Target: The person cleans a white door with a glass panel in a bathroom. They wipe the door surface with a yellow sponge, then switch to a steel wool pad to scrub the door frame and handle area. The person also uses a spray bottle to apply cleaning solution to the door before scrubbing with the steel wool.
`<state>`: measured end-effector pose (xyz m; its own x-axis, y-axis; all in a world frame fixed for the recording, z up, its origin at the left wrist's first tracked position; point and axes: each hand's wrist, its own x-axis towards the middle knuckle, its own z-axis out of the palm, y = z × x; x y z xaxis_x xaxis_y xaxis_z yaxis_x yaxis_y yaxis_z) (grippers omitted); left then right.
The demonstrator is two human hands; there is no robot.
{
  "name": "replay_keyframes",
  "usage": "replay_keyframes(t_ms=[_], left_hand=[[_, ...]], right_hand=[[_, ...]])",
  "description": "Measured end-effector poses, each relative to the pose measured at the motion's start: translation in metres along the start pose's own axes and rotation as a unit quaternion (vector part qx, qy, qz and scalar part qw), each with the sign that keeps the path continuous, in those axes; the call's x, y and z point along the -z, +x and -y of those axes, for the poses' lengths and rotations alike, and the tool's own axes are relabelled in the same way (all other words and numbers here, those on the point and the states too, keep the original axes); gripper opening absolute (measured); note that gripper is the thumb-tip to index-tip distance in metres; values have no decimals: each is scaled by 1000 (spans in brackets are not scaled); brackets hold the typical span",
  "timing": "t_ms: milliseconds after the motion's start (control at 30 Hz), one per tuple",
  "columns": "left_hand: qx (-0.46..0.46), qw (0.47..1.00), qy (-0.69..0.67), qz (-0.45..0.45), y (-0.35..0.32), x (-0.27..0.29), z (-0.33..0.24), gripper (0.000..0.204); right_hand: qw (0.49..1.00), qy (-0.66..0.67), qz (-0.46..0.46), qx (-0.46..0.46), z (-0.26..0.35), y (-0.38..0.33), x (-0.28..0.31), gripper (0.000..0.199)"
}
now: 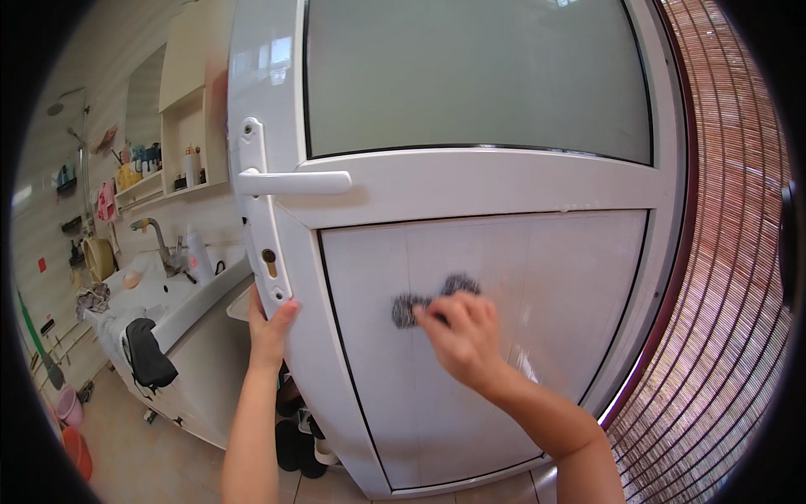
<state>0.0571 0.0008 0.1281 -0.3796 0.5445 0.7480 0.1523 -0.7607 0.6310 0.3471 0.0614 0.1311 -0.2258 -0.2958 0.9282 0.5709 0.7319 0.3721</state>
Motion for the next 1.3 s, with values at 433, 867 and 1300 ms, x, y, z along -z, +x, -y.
replay_keyframes(t_ms=[433,867,1300], left_hand=[[8,1000,4,13,-7,-4,-22,71],[-14,1000,-7,17,-5,-3,-17,65],[-6,1000,-12,13,-6,0,-20,63]], right_hand=[[998,6,-57,0,27,87,-35,23],[995,46,-75,-56,28,91,-38,19],[998,6,-58,-35,25,87,-32,13]])
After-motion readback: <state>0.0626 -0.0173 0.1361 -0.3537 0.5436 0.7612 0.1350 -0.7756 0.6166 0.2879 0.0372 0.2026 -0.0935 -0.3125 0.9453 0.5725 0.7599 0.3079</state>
